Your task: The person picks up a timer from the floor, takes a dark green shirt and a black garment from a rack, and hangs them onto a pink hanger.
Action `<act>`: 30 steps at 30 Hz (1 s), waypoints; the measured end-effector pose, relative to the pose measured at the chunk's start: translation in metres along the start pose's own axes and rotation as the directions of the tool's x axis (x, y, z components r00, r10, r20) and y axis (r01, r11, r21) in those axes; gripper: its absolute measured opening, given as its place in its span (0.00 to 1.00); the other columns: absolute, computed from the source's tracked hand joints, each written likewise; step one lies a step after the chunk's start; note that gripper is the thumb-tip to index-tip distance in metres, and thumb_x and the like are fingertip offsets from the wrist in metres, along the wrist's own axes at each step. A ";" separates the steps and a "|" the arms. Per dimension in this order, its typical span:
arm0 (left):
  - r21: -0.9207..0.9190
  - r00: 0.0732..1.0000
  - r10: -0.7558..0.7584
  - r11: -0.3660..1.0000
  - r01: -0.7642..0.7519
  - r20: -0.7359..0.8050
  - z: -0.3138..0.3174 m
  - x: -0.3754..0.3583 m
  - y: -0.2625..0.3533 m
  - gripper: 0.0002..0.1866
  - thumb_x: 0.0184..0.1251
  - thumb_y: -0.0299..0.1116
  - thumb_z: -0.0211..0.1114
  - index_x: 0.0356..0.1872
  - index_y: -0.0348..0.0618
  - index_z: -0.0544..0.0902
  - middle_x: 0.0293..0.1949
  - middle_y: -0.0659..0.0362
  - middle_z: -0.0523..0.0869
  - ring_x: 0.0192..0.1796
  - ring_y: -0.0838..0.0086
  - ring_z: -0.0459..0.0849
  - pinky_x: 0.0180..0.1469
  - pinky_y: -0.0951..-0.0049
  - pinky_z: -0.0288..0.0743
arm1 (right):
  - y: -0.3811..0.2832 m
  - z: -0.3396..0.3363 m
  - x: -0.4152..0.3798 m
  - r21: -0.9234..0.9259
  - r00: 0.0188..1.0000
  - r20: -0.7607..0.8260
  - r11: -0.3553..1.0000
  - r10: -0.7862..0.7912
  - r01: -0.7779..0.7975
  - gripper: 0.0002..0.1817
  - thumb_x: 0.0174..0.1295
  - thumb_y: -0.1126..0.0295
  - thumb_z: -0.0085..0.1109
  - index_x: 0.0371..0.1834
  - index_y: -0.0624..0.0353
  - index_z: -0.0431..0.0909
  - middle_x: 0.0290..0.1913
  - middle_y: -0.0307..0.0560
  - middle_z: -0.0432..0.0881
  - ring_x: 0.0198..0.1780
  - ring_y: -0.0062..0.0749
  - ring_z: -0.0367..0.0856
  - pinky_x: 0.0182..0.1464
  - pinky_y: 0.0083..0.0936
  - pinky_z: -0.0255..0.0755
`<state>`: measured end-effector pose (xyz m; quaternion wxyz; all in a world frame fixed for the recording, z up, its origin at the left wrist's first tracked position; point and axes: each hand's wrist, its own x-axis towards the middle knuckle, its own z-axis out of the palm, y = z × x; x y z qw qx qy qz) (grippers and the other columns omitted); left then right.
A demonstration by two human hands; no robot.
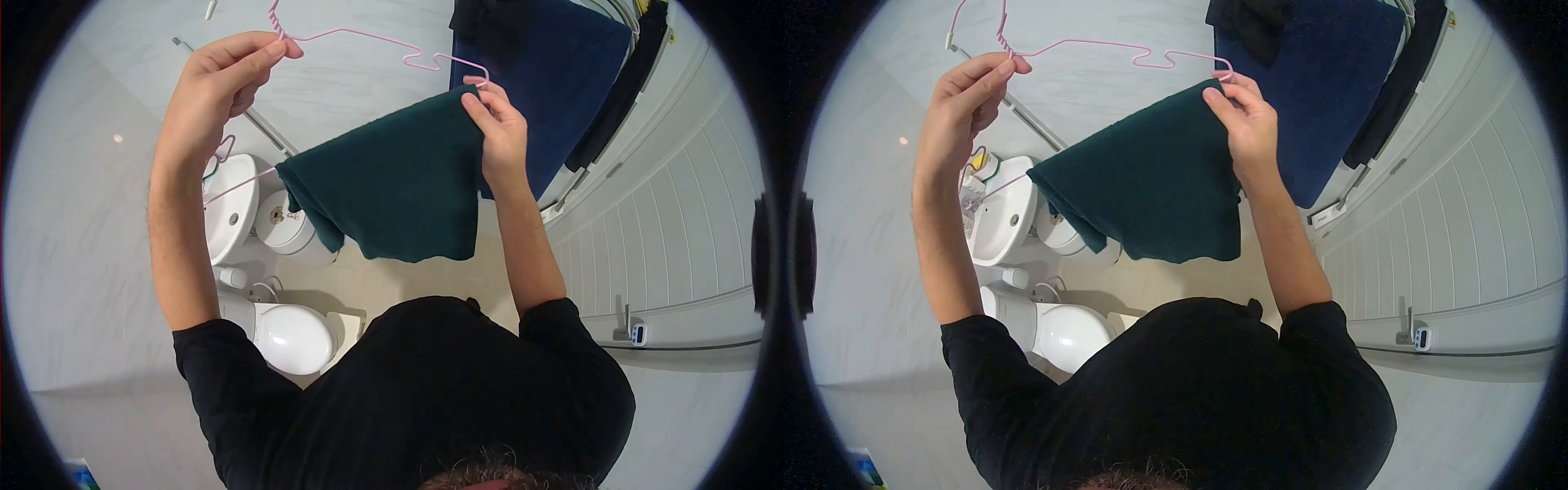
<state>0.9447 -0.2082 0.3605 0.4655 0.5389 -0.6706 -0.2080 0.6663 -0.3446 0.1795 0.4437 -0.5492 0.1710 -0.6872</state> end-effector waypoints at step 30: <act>-0.121 0.998 -0.052 0.991 0.056 0.036 0.042 -0.022 0.008 0.11 0.76 0.38 0.65 0.45 0.43 0.89 0.22 0.76 0.65 0.22 0.91 0.54 0.24 0.82 0.44 | -0.060 -0.010 -0.011 -0.654 0.674 0.312 0.363 -0.669 0.663 0.18 0.51 0.78 0.74 0.46 0.60 0.81 0.46 0.51 0.82 0.48 0.44 0.80 0.54 0.35 0.71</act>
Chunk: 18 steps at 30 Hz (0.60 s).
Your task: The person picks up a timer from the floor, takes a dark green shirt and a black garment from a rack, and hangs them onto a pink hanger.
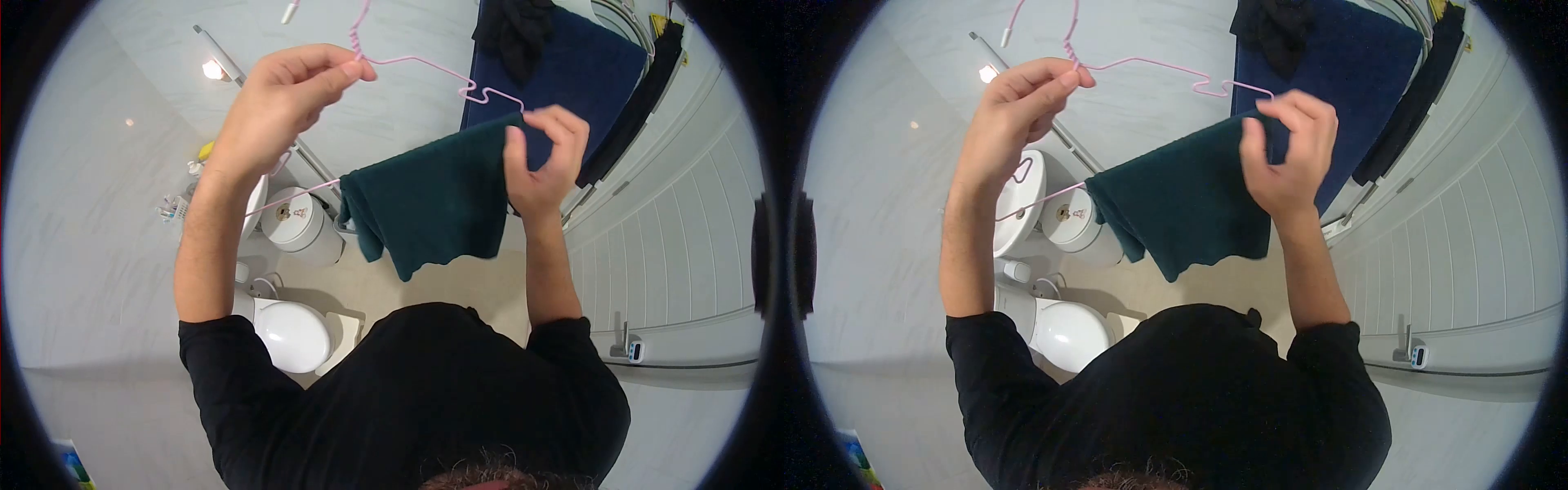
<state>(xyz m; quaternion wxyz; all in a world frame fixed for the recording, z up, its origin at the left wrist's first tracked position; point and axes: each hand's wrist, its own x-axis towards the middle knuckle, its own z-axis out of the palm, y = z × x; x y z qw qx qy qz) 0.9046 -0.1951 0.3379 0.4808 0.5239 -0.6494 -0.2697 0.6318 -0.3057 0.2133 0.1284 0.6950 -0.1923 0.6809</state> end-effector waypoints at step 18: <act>0.122 0.974 0.158 0.983 -0.139 -0.165 -0.007 0.015 -0.025 0.11 0.75 0.37 0.67 0.44 0.40 0.89 0.25 0.72 0.74 0.28 0.86 0.66 0.31 0.81 0.59 | 0.022 -0.013 0.075 0.065 0.674 0.738 0.994 0.015 -0.093 0.14 0.77 0.61 0.55 0.37 0.59 0.82 0.28 0.53 0.83 0.30 0.47 0.82 0.34 0.35 0.72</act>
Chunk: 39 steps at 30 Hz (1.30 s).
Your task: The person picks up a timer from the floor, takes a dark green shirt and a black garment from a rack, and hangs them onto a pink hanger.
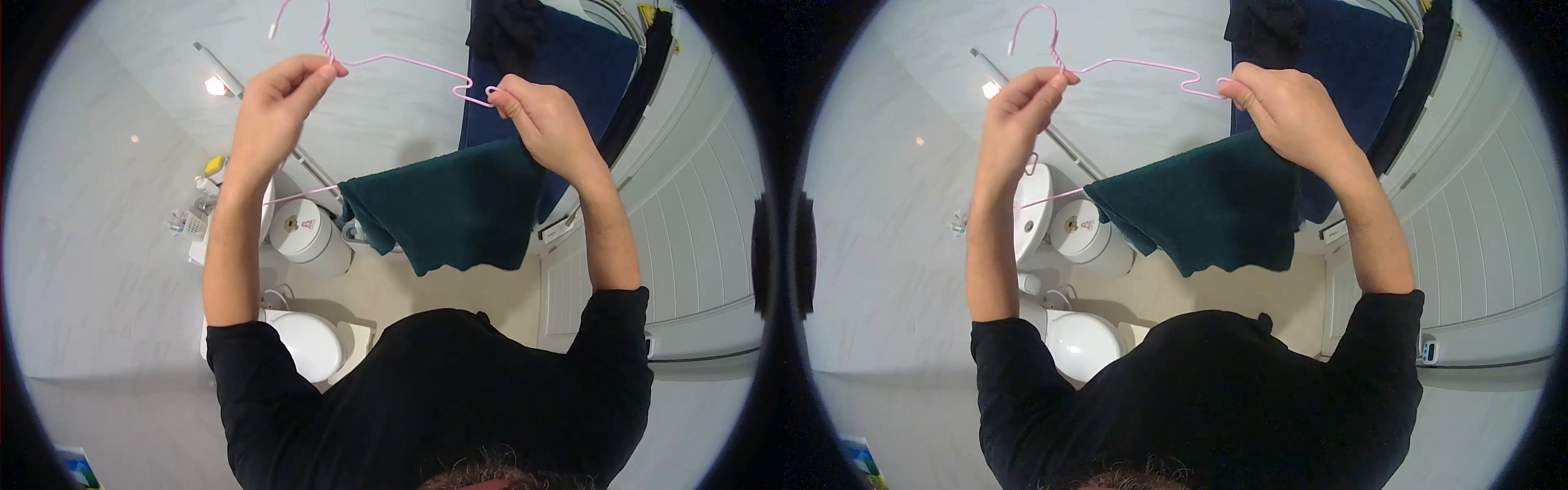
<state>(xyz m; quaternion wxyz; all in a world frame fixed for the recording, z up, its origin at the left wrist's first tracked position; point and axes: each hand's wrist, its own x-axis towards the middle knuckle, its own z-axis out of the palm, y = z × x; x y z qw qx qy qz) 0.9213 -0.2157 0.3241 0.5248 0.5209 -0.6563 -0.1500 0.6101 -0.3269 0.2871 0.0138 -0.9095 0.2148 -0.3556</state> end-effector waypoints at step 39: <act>-0.400 0.910 0.354 0.818 -0.413 -0.216 0.050 -0.019 -0.061 0.41 0.63 0.35 0.78 0.72 0.33 0.64 0.59 0.45 0.83 0.60 0.59 0.83 0.70 0.57 0.71 | 0.028 -0.070 0.042 -0.176 0.812 -0.564 0.983 -0.151 0.060 0.21 0.80 0.61 0.49 0.31 0.65 0.76 0.24 0.52 0.77 0.26 0.43 0.79 0.32 0.33 0.70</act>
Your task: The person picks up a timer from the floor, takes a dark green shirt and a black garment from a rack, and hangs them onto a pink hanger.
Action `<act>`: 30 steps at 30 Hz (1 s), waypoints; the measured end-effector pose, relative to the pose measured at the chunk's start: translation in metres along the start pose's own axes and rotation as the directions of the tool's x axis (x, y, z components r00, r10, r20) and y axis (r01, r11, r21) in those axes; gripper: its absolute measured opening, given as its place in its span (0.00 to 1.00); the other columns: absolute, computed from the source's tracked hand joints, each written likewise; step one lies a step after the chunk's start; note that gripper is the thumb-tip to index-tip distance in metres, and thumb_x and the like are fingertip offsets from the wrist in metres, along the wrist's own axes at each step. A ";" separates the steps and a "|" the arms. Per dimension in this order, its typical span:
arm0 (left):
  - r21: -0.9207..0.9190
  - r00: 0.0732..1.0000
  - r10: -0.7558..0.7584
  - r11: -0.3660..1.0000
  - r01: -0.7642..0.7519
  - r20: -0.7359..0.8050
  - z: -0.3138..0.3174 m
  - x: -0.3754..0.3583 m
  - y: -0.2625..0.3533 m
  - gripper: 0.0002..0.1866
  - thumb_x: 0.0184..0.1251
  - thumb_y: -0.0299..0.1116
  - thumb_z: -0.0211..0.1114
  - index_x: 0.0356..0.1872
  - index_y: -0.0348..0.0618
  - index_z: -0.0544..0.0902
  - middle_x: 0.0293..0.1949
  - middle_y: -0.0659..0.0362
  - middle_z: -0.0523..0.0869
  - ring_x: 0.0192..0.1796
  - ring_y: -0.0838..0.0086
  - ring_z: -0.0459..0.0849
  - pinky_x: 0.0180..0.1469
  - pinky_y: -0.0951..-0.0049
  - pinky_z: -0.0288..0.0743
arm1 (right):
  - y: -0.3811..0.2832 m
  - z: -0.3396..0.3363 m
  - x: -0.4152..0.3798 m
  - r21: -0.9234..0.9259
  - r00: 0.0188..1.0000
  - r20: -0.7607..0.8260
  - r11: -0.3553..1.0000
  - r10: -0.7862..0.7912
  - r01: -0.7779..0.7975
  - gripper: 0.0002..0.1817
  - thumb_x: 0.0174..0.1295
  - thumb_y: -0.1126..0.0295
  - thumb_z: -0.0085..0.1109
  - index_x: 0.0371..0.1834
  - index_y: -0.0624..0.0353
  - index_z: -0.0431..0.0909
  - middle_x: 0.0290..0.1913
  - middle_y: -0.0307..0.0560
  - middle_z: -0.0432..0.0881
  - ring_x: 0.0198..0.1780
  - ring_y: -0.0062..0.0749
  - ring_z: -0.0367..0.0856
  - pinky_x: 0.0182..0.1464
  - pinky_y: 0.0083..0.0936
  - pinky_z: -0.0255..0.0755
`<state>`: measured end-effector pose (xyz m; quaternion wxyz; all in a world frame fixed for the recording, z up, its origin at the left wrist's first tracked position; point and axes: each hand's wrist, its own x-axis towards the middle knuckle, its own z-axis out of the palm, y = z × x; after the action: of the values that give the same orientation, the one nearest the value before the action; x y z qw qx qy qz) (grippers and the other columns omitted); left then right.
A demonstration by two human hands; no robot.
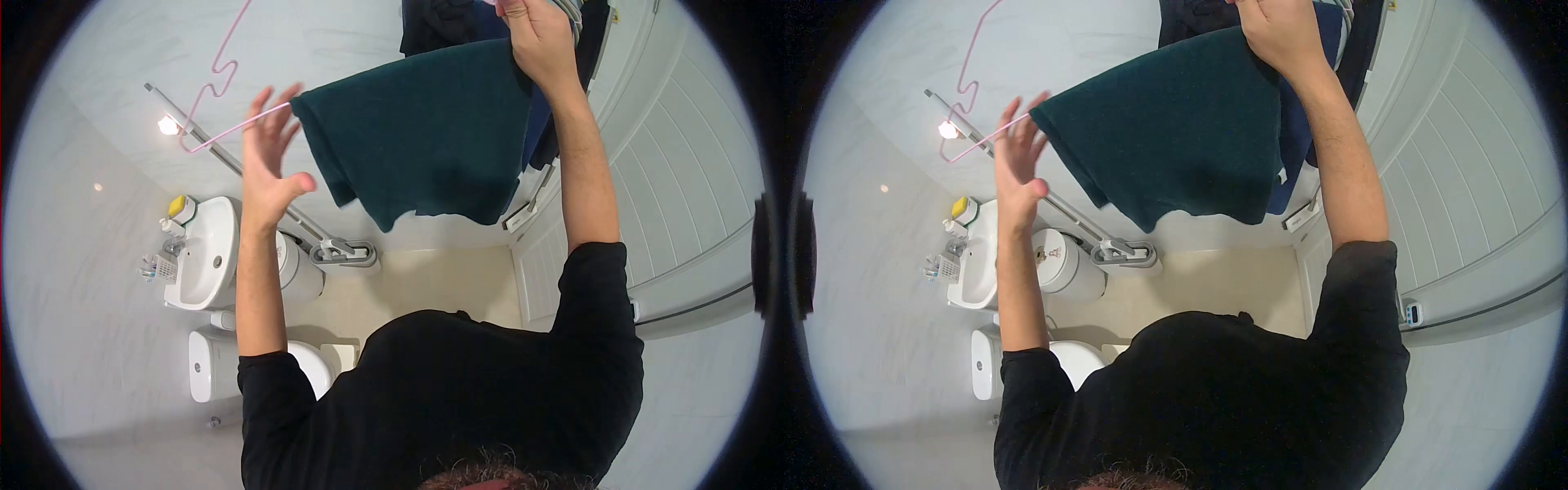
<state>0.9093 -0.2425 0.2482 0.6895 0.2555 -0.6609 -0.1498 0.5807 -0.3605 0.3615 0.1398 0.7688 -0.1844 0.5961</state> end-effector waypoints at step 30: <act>-0.237 0.736 0.113 0.969 0.067 0.668 0.167 -0.119 0.021 0.29 0.70 0.39 0.72 0.68 0.39 0.78 0.75 0.43 0.71 0.78 0.51 0.67 0.76 0.54 0.64 | 0.143 0.005 0.043 0.938 0.811 0.205 -0.347 0.548 -0.002 0.19 0.79 0.59 0.52 0.31 0.59 0.67 0.46 0.62 0.68 0.56 0.57 0.73 0.75 0.82 0.50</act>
<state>0.7318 -0.1859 0.1598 0.4300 0.0881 -0.8453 -0.3046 0.5303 -0.4951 0.4016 -0.6429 0.3764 0.1951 0.6379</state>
